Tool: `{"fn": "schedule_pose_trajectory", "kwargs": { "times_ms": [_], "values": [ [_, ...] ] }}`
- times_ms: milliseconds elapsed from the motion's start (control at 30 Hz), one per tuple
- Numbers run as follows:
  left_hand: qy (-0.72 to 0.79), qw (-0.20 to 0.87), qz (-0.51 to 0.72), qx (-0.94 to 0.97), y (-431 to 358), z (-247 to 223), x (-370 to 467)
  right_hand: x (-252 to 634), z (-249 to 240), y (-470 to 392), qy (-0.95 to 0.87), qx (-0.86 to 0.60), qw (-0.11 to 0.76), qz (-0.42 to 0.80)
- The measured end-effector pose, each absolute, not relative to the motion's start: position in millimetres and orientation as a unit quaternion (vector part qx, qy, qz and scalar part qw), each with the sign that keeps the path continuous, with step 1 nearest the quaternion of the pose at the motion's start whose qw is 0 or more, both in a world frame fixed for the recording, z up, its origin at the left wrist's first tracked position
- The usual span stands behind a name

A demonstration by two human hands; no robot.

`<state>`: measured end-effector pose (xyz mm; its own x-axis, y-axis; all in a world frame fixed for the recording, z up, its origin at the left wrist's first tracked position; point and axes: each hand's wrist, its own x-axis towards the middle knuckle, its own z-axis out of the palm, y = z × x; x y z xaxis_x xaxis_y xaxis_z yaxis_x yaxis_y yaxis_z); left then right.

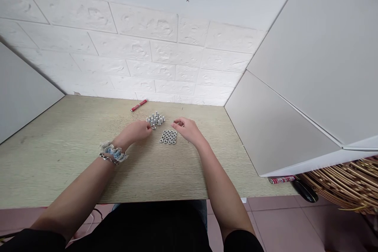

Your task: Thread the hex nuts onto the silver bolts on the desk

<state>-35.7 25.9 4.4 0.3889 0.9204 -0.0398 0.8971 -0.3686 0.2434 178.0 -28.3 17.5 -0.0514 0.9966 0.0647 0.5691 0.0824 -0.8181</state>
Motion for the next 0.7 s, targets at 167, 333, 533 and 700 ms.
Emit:
{"fn": "schedule_pose_trajectory", "kwargs": {
  "times_ms": [167, 333, 533, 700],
  "values": [
    [0.539, 0.133, 0.052, 0.830, 24.8, 3.5, -35.4, 178.1, 18.2, -28.6, -0.654, -0.606, 0.329, 0.311],
    [0.529, 0.161, 0.064, 0.831, 24.4, 1.3, -34.1, 178.2, 16.7, -27.3, -0.658, -0.608, 0.323, 0.305],
    [0.525, 0.159, 0.064, 0.834, 25.9, -6.1, -33.3, 177.9, 14.5, -26.7, -0.668, -0.604, 0.323, 0.291],
    [0.526, 0.151, 0.062, 0.835, 25.7, -10.0, -32.8, 176.8, 14.7, -27.9, -0.670, -0.601, 0.328, 0.287]
  ]
}}
